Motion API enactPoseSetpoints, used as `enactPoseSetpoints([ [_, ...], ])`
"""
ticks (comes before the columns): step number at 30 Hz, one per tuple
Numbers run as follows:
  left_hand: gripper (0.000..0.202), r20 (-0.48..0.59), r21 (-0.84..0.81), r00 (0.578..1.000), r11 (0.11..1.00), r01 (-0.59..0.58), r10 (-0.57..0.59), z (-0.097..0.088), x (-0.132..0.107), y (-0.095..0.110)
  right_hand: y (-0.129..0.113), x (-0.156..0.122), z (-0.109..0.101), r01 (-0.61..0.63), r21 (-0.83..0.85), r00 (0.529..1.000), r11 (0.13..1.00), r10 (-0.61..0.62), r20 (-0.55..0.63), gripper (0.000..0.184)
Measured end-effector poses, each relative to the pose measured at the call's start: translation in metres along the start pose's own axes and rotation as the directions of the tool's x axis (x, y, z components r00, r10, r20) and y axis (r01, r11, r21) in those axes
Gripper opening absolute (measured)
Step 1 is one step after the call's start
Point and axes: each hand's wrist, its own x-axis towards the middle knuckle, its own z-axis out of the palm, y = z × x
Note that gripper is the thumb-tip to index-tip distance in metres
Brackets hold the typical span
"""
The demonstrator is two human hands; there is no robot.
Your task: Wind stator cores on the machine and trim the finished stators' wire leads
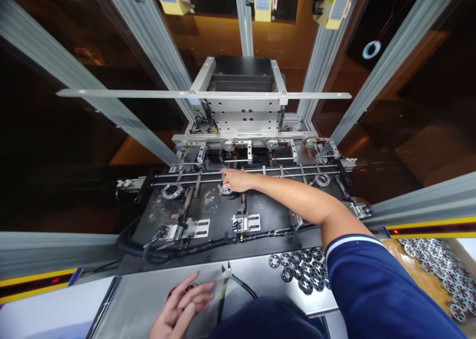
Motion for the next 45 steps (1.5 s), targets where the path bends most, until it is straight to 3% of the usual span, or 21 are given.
enactPoseSetpoints([
  [13,0.053,0.051,0.017,0.998,0.999,0.03,-0.031,0.004,0.002,-0.011,-0.012,0.007,0.008,-0.106,-0.188,0.993,0.976,0.113,0.027,0.031],
  [21,0.052,0.098,0.038,0.991,0.995,0.091,-0.094,0.001,0.004,-0.034,-0.014,0.011,0.016,-0.178,-0.229,0.979,0.957,0.196,0.056,0.03],
  [27,0.051,0.161,0.086,0.984,0.994,0.065,-0.078,0.003,-0.003,-0.049,-0.015,0.01,0.012,-0.197,-0.259,0.973,0.945,0.221,0.066,0.03],
  [32,0.053,0.14,0.109,0.986,0.991,0.075,-0.09,-0.003,-0.022,-0.049,-0.025,0.0,0.009,-0.174,-0.344,0.983,0.923,0.186,0.001,0.03],
  [35,0.053,0.088,0.087,0.992,0.993,0.086,-0.093,-0.011,-0.036,-0.051,-0.029,-0.013,0.01,-0.124,-0.396,0.992,0.91,0.11,-0.06,0.031],
  [38,0.054,0.085,0.131,0.992,0.988,0.087,-0.099,-0.02,-0.047,-0.058,-0.029,-0.028,0.013,-0.033,-0.432,0.999,0.902,0.014,-0.047,0.031],
  [41,0.048,0.276,0.369,0.96,0.927,-0.066,-0.042,-0.022,-0.048,-0.064,-0.027,-0.04,0.016,0.038,-0.456,0.999,0.889,-0.047,-0.008,0.031],
  [45,0.035,0.544,0.529,0.839,0.772,-0.352,0.01,0.008,-0.031,-0.071,-0.035,-0.045,0.016,0.042,-0.477,0.998,0.878,-0.058,-0.019,0.024],
])
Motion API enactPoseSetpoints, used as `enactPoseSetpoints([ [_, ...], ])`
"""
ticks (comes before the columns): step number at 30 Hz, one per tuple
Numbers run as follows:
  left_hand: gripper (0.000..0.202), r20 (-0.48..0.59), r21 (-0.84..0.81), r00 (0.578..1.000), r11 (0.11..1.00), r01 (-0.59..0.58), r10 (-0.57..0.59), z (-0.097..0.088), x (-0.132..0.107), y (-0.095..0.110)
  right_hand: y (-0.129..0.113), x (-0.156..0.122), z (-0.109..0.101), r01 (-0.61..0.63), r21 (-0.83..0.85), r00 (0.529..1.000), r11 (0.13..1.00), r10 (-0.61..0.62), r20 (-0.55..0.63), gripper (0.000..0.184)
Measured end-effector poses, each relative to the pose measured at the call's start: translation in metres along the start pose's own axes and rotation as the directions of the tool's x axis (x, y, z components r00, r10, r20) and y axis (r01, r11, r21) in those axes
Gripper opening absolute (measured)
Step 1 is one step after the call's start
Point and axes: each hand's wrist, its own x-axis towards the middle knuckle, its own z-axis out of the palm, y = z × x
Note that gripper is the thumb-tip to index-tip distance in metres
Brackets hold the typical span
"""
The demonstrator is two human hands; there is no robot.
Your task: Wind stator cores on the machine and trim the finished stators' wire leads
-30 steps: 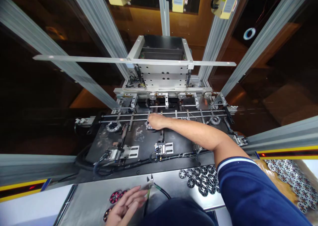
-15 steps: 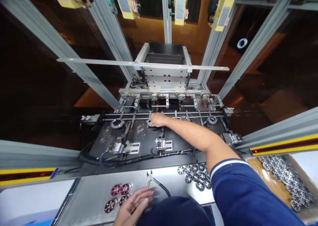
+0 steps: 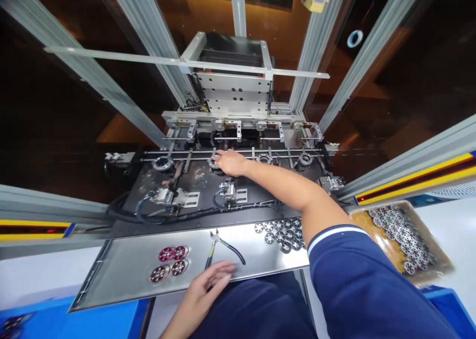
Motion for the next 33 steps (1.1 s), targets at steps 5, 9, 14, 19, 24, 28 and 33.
enactPoseSetpoints([
  [5,0.038,0.173,0.219,0.962,0.945,-0.245,0.209,0.042,0.061,0.009,-0.024,-0.029,-0.029,-0.08,-0.013,0.979,0.997,0.076,-0.188,0.041],
  [9,0.041,0.23,0.309,0.935,0.89,-0.334,0.271,0.062,0.083,0.003,-0.063,-0.115,-0.035,-0.073,0.104,0.802,0.992,0.12,-0.585,0.039],
  [14,0.032,0.178,0.323,0.941,0.886,-0.333,0.289,0.065,0.087,-0.013,-0.119,-0.249,0.014,-0.06,0.373,0.637,0.926,0.323,-0.7,0.042],
  [19,0.022,0.133,0.206,0.957,0.938,-0.279,0.256,0.059,0.087,-0.01,-0.154,-0.297,0.066,-0.188,0.513,0.577,0.838,0.517,-0.632,0.034],
  [24,0.017,0.173,-0.059,0.965,0.98,-0.19,0.197,0.026,0.06,0.032,-0.168,-0.276,0.053,-0.105,0.604,0.755,0.79,0.459,-0.469,0.055],
  [28,0.02,0.19,-0.257,0.963,0.957,-0.138,0.19,0.002,0.03,0.067,-0.175,-0.253,0.024,0.053,0.675,0.832,0.736,0.341,-0.437,0.034],
  [33,0.03,0.046,-0.444,0.984,0.886,-0.135,0.173,0.004,0.016,0.077,-0.191,-0.233,0.009,0.097,0.641,0.707,0.761,0.4,-0.583,0.022],
])
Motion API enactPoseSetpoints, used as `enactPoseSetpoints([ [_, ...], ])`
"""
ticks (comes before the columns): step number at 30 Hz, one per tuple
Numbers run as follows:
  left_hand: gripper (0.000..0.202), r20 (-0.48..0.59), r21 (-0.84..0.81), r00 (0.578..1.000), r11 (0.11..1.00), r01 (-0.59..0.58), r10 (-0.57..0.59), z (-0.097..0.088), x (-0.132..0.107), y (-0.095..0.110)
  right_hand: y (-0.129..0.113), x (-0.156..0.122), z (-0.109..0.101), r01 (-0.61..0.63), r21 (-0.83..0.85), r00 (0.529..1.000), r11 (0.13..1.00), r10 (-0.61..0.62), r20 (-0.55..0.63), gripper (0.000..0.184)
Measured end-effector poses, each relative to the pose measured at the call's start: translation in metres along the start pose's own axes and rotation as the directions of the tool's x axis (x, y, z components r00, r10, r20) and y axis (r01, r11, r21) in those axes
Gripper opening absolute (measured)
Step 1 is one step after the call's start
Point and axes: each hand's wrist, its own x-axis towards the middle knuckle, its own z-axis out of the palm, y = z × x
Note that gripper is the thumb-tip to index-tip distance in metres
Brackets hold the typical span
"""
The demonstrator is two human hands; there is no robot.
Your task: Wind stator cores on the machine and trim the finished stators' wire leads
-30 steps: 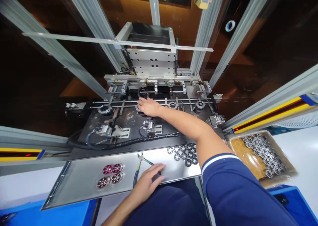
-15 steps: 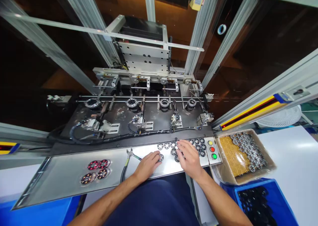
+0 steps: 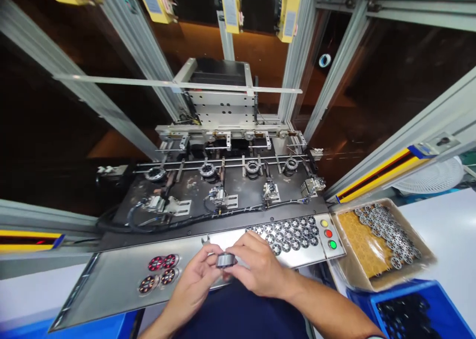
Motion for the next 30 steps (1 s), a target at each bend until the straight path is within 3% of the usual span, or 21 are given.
enactPoseSetpoints([
  [2,0.029,-0.075,-0.02,0.997,1.0,-0.016,0.015,-0.001,-0.003,0.0,-0.004,0.004,-0.002,0.007,0.035,1.0,0.999,-0.008,0.008,0.028],
  [6,0.031,-0.141,0.084,0.989,0.996,-0.035,0.047,-0.012,-0.013,0.01,-0.005,0.017,-0.019,-0.107,0.267,0.975,0.958,0.048,0.217,0.026],
  [10,0.03,-0.09,0.395,0.974,0.906,-0.155,0.206,-0.022,-0.018,0.023,-0.001,0.034,-0.034,-0.305,0.466,0.915,0.831,0.119,0.385,0.015],
  [12,0.031,-0.036,0.471,0.965,0.856,-0.213,0.26,-0.024,-0.015,0.03,0.003,0.04,-0.038,-0.347,0.518,0.891,0.782,0.103,0.442,0.015],
  [17,0.031,0.088,0.536,0.952,0.791,-0.294,0.294,-0.023,-0.007,0.035,0.008,0.039,-0.043,-0.297,0.536,0.848,0.79,-0.041,0.529,0.017],
  [21,0.036,0.02,0.512,0.951,0.813,-0.276,0.31,-0.019,-0.006,0.015,0.012,0.042,-0.054,-0.21,0.539,0.838,0.815,-0.135,0.529,0.014],
  [23,0.043,-0.027,0.523,0.952,0.816,-0.246,0.304,-0.012,-0.001,-0.004,0.02,0.058,-0.068,-0.149,0.485,0.833,0.862,-0.154,0.531,0.015],
  [24,0.043,-0.001,0.57,0.957,0.787,-0.237,0.289,-0.007,0.003,-0.014,0.029,0.071,-0.077,-0.116,0.424,0.834,0.898,-0.143,0.532,0.016],
  [27,0.031,0.24,0.741,0.951,0.596,-0.311,0.197,0.013,0.024,-0.046,0.073,0.123,-0.102,-0.068,0.042,0.845,0.997,0.035,0.533,0.022],
  [28,0.028,0.315,0.757,0.934,0.549,-0.355,0.17,0.02,0.032,-0.057,0.092,0.141,-0.106,-0.085,-0.134,0.832,0.987,0.144,0.536,0.024],
  [30,0.034,0.419,0.762,0.898,0.486,-0.428,0.135,0.034,0.047,-0.077,0.133,0.172,-0.108,-0.117,-0.257,0.821,0.959,0.239,0.518,0.028],
])
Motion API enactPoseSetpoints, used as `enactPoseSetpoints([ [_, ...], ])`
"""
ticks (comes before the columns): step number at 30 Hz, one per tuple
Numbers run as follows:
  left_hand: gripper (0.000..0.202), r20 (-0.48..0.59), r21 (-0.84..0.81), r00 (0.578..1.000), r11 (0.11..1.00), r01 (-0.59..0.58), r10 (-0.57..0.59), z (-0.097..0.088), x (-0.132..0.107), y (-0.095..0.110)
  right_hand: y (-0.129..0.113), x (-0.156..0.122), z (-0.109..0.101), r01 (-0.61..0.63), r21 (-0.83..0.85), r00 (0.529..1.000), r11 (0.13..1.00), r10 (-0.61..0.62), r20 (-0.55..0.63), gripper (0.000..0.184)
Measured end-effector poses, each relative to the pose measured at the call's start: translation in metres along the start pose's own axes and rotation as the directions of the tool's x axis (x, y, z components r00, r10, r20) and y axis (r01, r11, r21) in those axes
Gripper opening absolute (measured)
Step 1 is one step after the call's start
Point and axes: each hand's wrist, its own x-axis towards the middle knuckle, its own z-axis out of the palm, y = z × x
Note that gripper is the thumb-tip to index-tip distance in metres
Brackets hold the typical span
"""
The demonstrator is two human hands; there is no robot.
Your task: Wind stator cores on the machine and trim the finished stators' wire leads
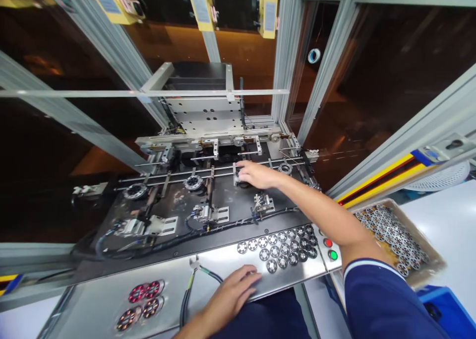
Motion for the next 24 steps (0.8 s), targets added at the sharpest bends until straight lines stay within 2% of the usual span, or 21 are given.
enactPoseSetpoints([
  [3,0.05,0.093,0.12,0.995,0.991,-0.057,0.046,0.026,0.014,-0.007,0.042,0.039,0.005,-0.07,-0.084,0.997,0.994,0.072,0.023,0.016],
  [6,0.057,0.136,0.224,0.99,0.972,-0.071,0.041,0.039,0.018,-0.012,0.066,0.055,0.022,-0.093,-0.148,0.994,0.985,0.1,0.038,0.03],
  [8,0.057,0.146,0.268,0.989,0.96,-0.076,0.037,0.044,0.017,-0.014,0.074,0.057,0.03,-0.096,-0.178,0.993,0.979,0.106,0.043,0.032],
  [16,0.029,0.07,0.309,0.997,0.95,-0.038,0.017,0.059,0.014,-0.022,0.087,0.067,0.036,-0.083,-0.245,0.992,0.966,0.103,0.07,0.033],
  [21,0.018,-0.004,0.254,0.998,0.965,-0.06,0.063,0.07,0.015,-0.03,0.087,0.072,0.035,-0.076,-0.275,0.988,0.958,0.11,0.108,0.033],
  [24,0.015,-0.076,0.193,0.994,0.979,-0.065,0.081,0.067,0.015,-0.031,0.086,0.073,0.033,-0.07,-0.292,0.985,0.954,0.112,0.131,0.032],
])
